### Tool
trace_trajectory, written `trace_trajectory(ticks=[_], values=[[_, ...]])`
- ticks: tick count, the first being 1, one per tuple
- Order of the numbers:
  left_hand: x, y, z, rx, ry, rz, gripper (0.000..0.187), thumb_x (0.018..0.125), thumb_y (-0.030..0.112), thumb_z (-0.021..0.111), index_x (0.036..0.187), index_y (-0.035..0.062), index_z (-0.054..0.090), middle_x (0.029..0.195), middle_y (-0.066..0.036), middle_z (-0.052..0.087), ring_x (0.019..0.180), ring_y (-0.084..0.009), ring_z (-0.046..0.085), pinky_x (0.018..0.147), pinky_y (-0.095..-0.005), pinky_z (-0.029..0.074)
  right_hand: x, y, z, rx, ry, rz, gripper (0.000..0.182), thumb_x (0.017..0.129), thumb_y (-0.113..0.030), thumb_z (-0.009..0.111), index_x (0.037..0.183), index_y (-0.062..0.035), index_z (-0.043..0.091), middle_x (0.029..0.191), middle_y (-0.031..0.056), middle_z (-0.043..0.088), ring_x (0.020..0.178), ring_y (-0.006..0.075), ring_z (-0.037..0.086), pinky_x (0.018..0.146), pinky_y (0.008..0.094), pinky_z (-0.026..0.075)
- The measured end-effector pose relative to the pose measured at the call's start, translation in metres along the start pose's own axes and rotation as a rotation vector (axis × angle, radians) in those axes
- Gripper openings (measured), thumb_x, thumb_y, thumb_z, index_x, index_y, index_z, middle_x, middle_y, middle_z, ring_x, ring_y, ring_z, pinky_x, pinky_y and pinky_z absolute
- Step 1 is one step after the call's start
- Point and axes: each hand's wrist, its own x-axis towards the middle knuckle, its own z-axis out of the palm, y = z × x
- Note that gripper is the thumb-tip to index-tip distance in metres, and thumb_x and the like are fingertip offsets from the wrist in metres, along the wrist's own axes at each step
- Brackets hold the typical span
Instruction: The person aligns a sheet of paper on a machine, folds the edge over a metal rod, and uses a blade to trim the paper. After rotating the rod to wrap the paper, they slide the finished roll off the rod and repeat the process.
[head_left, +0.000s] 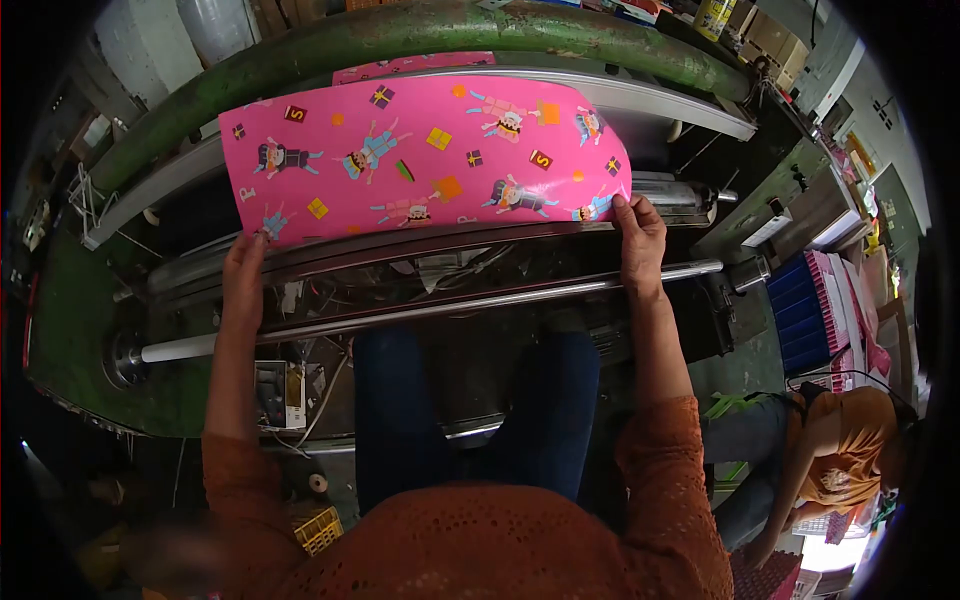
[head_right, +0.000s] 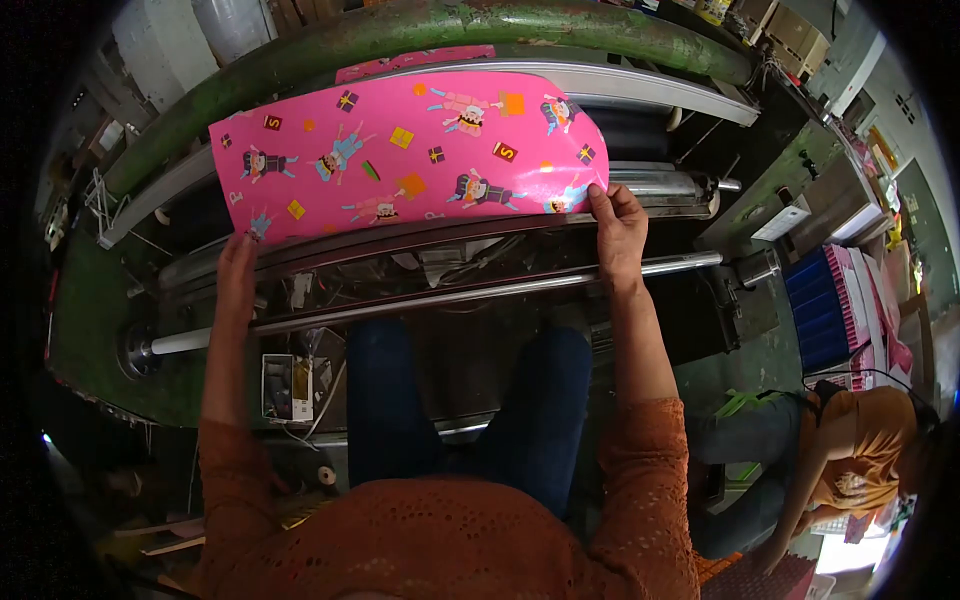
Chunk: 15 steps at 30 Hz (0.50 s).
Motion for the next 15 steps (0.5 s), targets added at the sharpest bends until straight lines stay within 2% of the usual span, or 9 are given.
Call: trace_trajectory(ticks=[7,9,15], values=[[0.008,-0.009,-0.011,0.112,0.021,-0.022,0.021,0.094,0.019,0.06,0.109,0.0047,0.064,0.103,-0.001,0.066,0.095,-0.008,0.057,0.089,-0.0254,0.041,0.002,0.0,-0.001,0.001,0.001,0.003,0.009,0.092,-0.01,0.064,0.085,-0.0039,0.063,0.08,-0.0033,0.062,0.072,0.0031,0.05,0.07,0.0183,0.04],[0.011,-0.009,-0.011,0.126,0.018,-0.025,0.02,0.094,0.019,0.061,0.107,0.0046,0.065,0.101,0.0,0.066,0.093,-0.0075,0.058,0.088,-0.0247,0.042,0.002,0.002,0.001,-0.059,0.02,0.005,0.012,0.093,-0.015,0.063,0.085,-0.0068,0.065,0.075,-0.0049,0.059,0.068,0.0036,0.046,0.067,0.0198,0.037],[0.015,-0.01,-0.001,0.008,0.088,-0.019,0.019,0.095,0.017,0.06,0.107,0.0043,0.065,0.101,0.0,0.066,0.092,-0.0064,0.058,0.085,-0.0229,0.043,-0.003,0.0,0.002,-0.015,0.025,0.016,0.012,0.093,-0.016,0.063,0.084,-0.0075,0.065,0.075,-0.0052,0.059,0.068,0.0034,0.046,0.066,0.0198,0.037]])
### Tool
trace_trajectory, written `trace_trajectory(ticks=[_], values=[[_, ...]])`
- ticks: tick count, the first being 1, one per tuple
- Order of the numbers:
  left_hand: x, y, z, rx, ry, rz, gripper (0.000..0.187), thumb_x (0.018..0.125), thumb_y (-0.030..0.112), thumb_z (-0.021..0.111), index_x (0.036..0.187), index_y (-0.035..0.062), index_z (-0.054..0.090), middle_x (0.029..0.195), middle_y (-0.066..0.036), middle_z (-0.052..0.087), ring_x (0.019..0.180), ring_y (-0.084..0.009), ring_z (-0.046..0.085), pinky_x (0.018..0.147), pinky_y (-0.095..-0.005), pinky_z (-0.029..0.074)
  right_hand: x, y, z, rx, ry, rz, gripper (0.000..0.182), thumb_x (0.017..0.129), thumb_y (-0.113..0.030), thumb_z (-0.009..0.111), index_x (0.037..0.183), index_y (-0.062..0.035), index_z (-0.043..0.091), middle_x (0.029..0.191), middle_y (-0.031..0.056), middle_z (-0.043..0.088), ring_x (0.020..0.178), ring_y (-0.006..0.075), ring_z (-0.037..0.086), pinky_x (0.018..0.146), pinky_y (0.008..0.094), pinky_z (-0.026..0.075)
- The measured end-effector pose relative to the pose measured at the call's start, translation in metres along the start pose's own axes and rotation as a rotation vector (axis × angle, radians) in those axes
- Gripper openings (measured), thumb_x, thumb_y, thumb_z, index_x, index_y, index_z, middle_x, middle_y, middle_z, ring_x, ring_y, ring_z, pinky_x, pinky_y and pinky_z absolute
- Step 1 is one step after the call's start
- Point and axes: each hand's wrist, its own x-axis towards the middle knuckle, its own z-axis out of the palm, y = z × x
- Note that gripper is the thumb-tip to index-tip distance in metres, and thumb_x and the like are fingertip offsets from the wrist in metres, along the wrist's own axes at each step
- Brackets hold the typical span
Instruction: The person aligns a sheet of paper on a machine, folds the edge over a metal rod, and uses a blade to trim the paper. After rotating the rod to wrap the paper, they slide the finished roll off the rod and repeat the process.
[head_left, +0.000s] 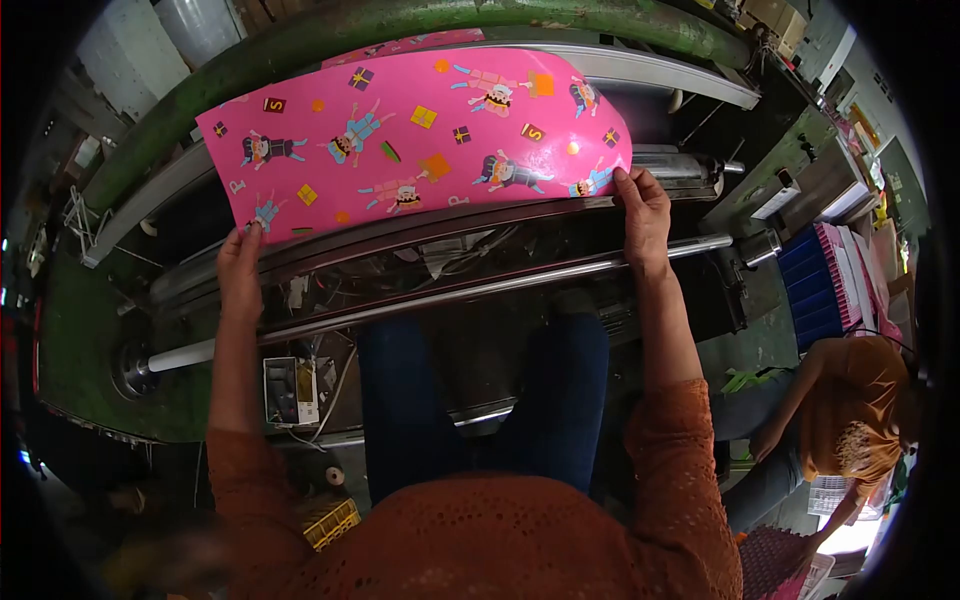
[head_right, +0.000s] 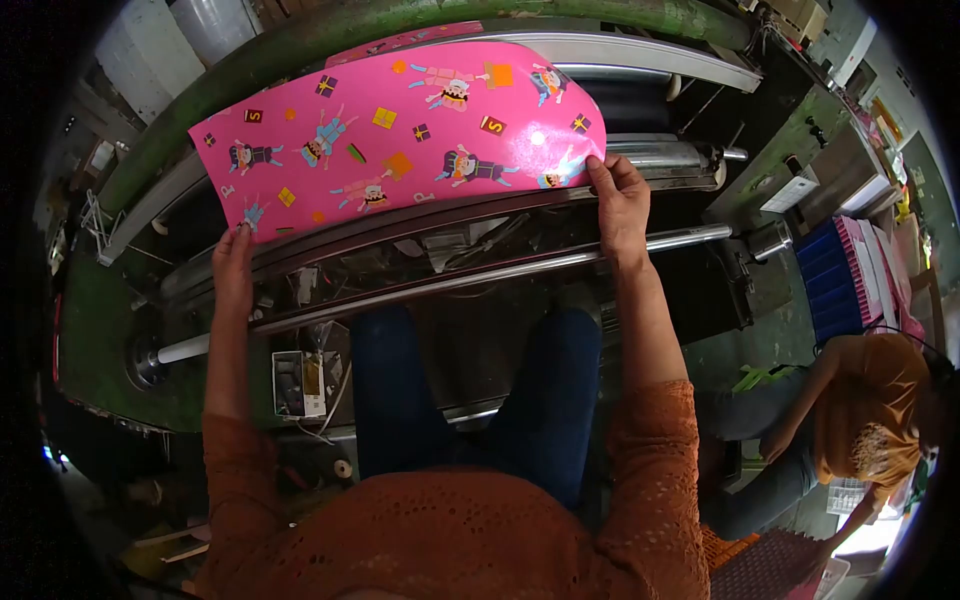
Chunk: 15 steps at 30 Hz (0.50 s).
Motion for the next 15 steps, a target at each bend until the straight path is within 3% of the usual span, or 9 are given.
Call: trace_trajectory(ticks=[2,11,12,14,15], values=[[-0.003,0.003,0.002,-0.022,0.012,-0.024,0.017,0.095,0.016,0.06,0.107,0.0046,0.065,0.101,0.0,0.066,0.092,-0.0063,0.058,0.085,-0.0232,0.043,0.003,0.006,-0.006,-0.017,-0.041,-0.004,0.01,0.093,-0.013,0.063,0.09,-0.0031,0.063,0.082,-0.0021,0.063,0.073,0.0036,0.052,0.07,0.0191,0.041],[-0.003,-0.001,0.002,-0.052,-0.019,-0.006,0.014,0.094,0.014,0.06,0.104,0.0048,0.066,0.099,0.0,0.066,0.09,-0.0063,0.059,0.084,-0.023,0.044,0.004,0.006,-0.006,0.025,-0.023,0.021,0.01,0.094,-0.011,0.061,0.091,-0.0011,0.064,0.083,-0.0005,0.063,0.074,0.0047,0.053,0.073,0.0199,0.044],[-0.003,0.0,0.003,-0.048,-0.01,-0.005,0.014,0.094,0.014,0.06,0.104,0.0048,0.066,0.099,0.0,0.066,0.09,-0.0063,0.059,0.084,-0.023,0.044,0.0,-0.002,0.004,0.005,0.004,0.012,0.012,0.094,-0.014,0.061,0.084,-0.0082,0.064,0.076,-0.0065,0.058,0.067,0.0015,0.045,0.066,0.0173,0.036],[-0.005,0.003,0.005,-0.064,-0.019,-0.027,0.015,0.094,0.015,0.06,0.103,0.0048,0.066,0.098,0.0,0.067,0.089,-0.0065,0.059,0.083,-0.0231,0.045,0.004,0.005,-0.005,0.01,-0.036,0.007,0.011,0.094,-0.011,0.062,0.091,-0.0011,0.064,0.082,-0.0008,0.063,0.073,0.0048,0.053,0.073,0.0199,0.044],[-0.006,0.004,0.006,-0.061,-0.008,-0.026,0.015,0.094,0.015,0.06,0.103,0.0048,0.066,0.098,0.0,0.067,0.089,-0.0065,0.059,0.083,-0.0231,0.045,0.004,0.004,-0.005,-0.006,-0.038,0.007,0.011,0.094,-0.012,0.061,0.089,-0.0019,0.064,0.081,-0.0018,0.062,0.073,0.0044,0.052,0.072,0.0195,0.043]])
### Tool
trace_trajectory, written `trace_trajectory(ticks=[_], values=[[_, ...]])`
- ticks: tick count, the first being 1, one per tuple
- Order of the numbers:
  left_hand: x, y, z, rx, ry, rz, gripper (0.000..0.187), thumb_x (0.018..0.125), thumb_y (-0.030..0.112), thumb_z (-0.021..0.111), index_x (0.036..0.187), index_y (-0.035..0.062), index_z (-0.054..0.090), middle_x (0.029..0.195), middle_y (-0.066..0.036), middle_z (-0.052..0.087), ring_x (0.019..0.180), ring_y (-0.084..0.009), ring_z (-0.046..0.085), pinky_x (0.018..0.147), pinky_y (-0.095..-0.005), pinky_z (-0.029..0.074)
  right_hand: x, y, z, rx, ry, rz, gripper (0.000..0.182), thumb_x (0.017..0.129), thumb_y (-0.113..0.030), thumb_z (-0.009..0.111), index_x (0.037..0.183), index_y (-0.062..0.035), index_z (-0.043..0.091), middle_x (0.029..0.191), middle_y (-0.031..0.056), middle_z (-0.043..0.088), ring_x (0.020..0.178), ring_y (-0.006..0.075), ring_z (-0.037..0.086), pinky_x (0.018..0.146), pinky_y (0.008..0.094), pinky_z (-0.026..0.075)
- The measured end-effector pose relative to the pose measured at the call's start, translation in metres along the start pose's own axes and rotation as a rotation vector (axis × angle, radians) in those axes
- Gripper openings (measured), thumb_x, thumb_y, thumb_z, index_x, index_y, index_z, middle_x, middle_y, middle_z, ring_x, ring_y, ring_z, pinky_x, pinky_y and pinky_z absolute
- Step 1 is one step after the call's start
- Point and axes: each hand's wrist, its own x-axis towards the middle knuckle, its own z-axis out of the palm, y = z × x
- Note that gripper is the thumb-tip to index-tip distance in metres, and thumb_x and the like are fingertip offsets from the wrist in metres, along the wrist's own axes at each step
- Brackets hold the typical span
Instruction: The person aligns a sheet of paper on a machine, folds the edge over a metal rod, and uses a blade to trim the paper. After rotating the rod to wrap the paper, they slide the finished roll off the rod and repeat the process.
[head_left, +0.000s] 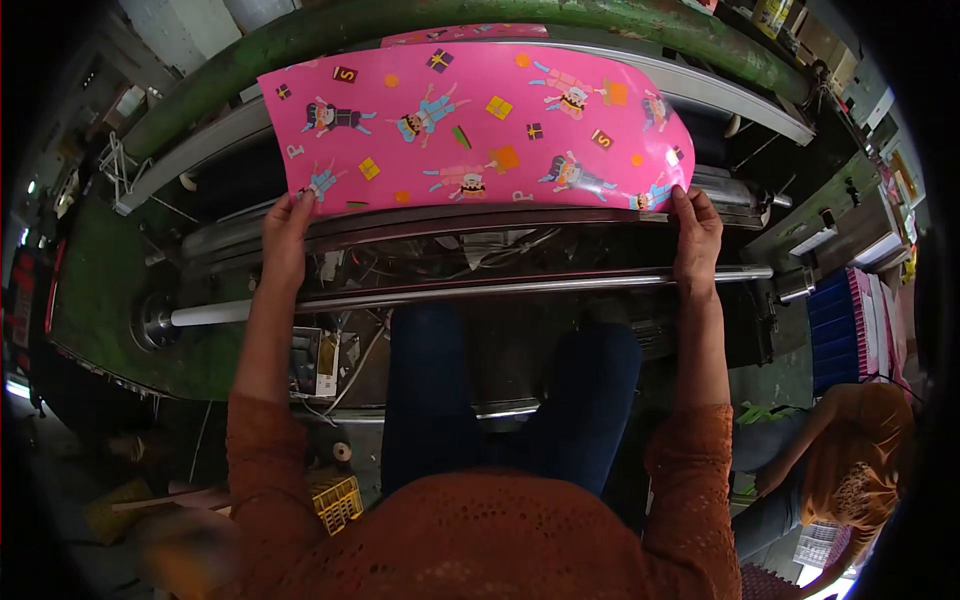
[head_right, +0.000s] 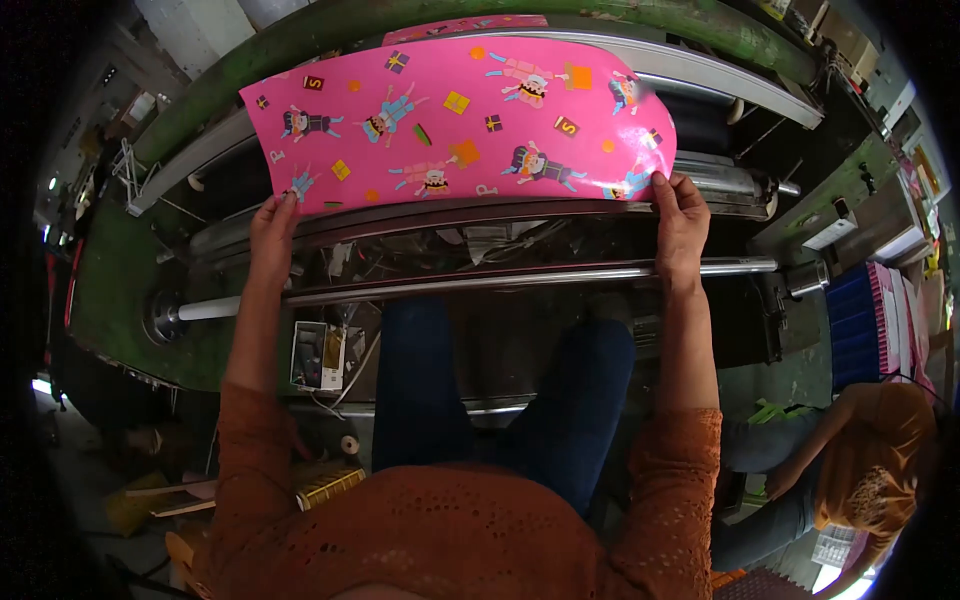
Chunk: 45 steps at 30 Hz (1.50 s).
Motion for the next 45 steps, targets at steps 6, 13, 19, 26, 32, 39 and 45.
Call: trace_trajectory(ticks=[6,13,19,26,32,39,45], values=[[0.001,0.0,0.001,0.027,0.007,-0.026,0.017,0.093,0.017,0.062,0.103,0.0037,0.066,0.096,-0.001,0.067,0.086,-0.0066,0.06,0.081,-0.0226,0.046,0.003,0.005,-0.005,-0.097,0.025,0.003,0.012,0.093,-0.013,0.062,0.085,-0.0045,0.064,0.078,-0.0053,0.059,0.07,0.0025,0.047,0.067,0.0177,0.038],[0.002,-0.003,0.001,0.001,0.001,-0.071,0.016,0.093,0.018,0.063,0.101,0.0041,0.066,0.095,-0.001,0.067,0.083,-0.0068,0.061,0.08,-0.0238,0.048,0.002,0.002,-0.002,-0.102,0.052,0.008,0.013,0.093,-0.014,0.063,0.083,-0.0053,0.063,0.074,-0.0069,0.057,0.065,0.0015,0.042,0.061,0.0174,0.032],[-0.001,0.004,0.005,0.076,0.018,-0.081,0.016,0.093,0.021,0.063,0.098,0.0065,0.066,0.092,0.001,0.066,0.082,-0.0058,0.06,0.078,-0.0227,0.047,0.001,0.001,0.0,-0.1,0.053,0.0,0.013,0.093,-0.014,0.063,0.086,-0.0035,0.065,0.072,-0.0059,0.057,0.064,0.0011,0.042,0.059,0.0175,0.032],[-0.001,0.003,0.005,0.096,0.034,-0.089,0.018,0.092,0.024,0.063,0.099,0.0081,0.066,0.093,0.002,0.067,0.083,-0.0059,0.06,0.078,-0.0242,0.047,-0.001,-0.004,0.003,-0.122,0.062,0.018,0.013,0.093,-0.015,0.062,0.082,-0.0084,0.063,0.07,-0.0076,0.055,0.062,0.0008,0.042,0.059,0.0171,0.031],[-0.002,0.004,0.005,0.077,0.023,-0.109,0.018,0.093,0.023,0.063,0.099,0.0065,0.067,0.091,0.001,0.066,0.083,-0.006,0.06,0.077,-0.0235,0.047,0.006,0.011,-0.011,-0.128,0.052,0.0,0.012,0.093,-0.015,0.063,0.085,-0.0066,0.063,0.074,-0.0071,0.057,0.065,0.001,0.043,0.06,0.0172,0.033],[-0.006,0.012,0.013,0.075,0.025,-0.119,0.019,0.093,0.023,0.062,0.099,0.005,0.067,0.089,0.0,0.066,0.082,-0.0065,0.061,0.076,-0.0233,0.047,0.012,0.017,-0.019,-0.176,0.037,0.016,0.014,0.094,-0.018,0.062,0.084,-0.0084,0.061,0.072,-0.008,0.054,0.062,0.0006,0.04,0.058,0.0172,0.03],[-0.006,0.011,0.012,0.092,0.005,-0.115,0.024,0.095,0.027,0.06,0.101,0.0041,0.067,0.09,0.0,0.066,0.082,-0.0062,0.059,0.076,-0.0238,0.047,0.014,0.016,-0.024,-0.205,-0.002,0.02,0.015,0.095,-0.017,0.059,0.084,-0.0074,0.061,0.074,-0.0053,0.058,0.066,0.0018,0.046,0.062,0.0182,0.036]])
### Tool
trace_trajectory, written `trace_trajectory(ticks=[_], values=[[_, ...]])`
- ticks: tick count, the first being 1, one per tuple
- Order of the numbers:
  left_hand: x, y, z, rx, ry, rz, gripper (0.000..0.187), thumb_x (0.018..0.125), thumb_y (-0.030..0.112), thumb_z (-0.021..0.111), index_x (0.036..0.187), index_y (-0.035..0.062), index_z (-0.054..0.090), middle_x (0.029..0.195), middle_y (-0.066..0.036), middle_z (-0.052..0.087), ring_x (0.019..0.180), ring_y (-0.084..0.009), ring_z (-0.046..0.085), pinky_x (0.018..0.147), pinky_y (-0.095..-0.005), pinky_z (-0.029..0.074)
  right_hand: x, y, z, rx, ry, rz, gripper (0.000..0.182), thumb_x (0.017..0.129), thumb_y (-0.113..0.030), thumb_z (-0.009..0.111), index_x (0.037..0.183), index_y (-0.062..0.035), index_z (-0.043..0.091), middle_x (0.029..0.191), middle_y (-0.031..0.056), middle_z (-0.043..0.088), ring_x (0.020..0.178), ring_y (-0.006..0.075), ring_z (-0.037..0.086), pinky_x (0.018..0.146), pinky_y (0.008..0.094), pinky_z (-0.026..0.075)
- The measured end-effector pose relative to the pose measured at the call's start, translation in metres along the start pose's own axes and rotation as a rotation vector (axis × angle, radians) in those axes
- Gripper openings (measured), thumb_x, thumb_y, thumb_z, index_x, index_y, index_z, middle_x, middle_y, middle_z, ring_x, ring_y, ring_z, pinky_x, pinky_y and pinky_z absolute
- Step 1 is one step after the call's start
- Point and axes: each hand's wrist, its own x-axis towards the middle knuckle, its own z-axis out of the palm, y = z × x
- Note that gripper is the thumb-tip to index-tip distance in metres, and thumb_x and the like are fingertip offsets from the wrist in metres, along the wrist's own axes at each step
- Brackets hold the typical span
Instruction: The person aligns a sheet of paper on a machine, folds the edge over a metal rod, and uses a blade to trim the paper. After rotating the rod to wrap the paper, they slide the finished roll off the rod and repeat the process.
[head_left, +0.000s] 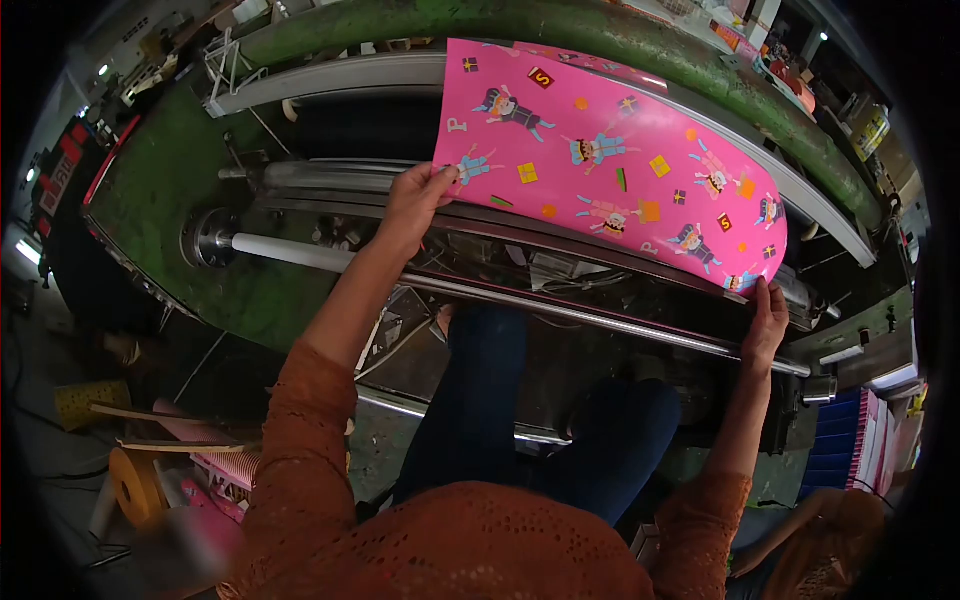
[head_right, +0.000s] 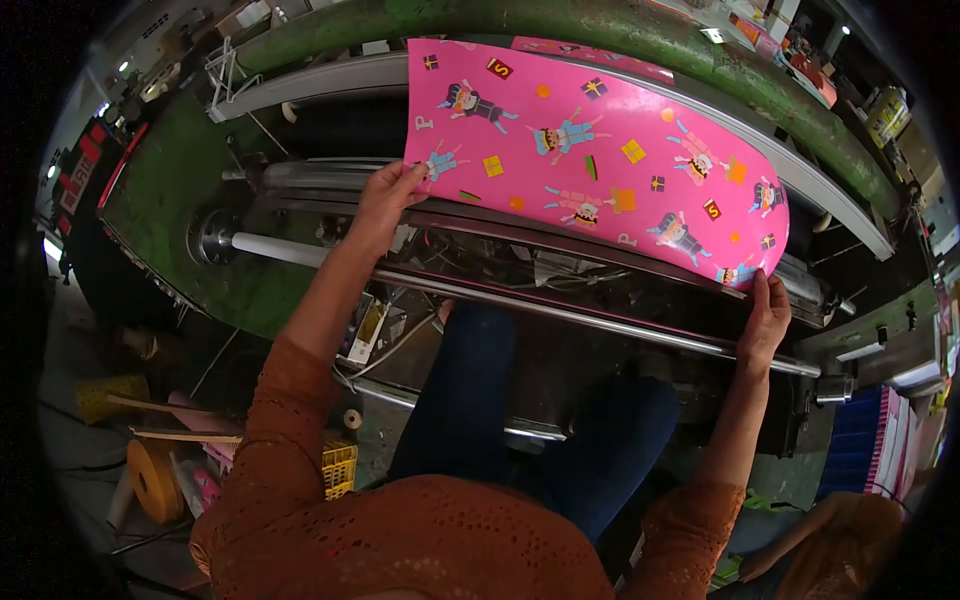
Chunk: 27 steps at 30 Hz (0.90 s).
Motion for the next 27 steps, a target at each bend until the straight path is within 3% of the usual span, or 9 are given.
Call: trace_trajectory(ticks=[9,21,27], values=[[0.0058,-0.006,-0.0033,-0.066,0.028,-0.031,0.031,0.096,0.033,0.056,0.105,0.0042,0.064,0.098,-0.003,0.066,0.087,-0.0108,0.062,0.076,-0.0276,0.052,0.0036,0.0023,-0.0011,-0.08,0.009,-0.028,0.016,0.096,-0.016,0.057,0.085,-0.0042,0.062,0.074,-0.0038,0.058,0.067,0.0032,0.047,0.064,0.0193,0.037],[0.0038,-0.0052,-0.0042,-0.081,0.019,-0.031,0.039,0.098,0.038,0.05,0.108,0.0022,0.064,0.1,-0.004,0.066,0.088,-0.0118,0.062,0.079,-0.0285,0.051,0.0073,0.0056,-0.0034,-0.05,0.014,-0.022,0.016,0.096,-0.014,0.056,0.093,-0.0011,0.065,0.083,-0.002,0.062,0.073,0.004,0.052,0.068,0.0204,0.041],[0.0001,0.0003,0.0007,-0.135,0.026,-0.015,0.044,0.098,0.04,0.05,0.111,0.001,0.063,0.104,-0.004,0.066,0.094,-0.0123,0.06,0.087,-0.0294,0.047,0.0085,0.0092,-0.0053,-0.057,0.005,-0.041,0.016,0.096,-0.015,0.057,0.094,-0.0011,0.065,0.082,-0.0014,0.063,0.073,0.0043,0.052,0.068,0.0204,0.042]])
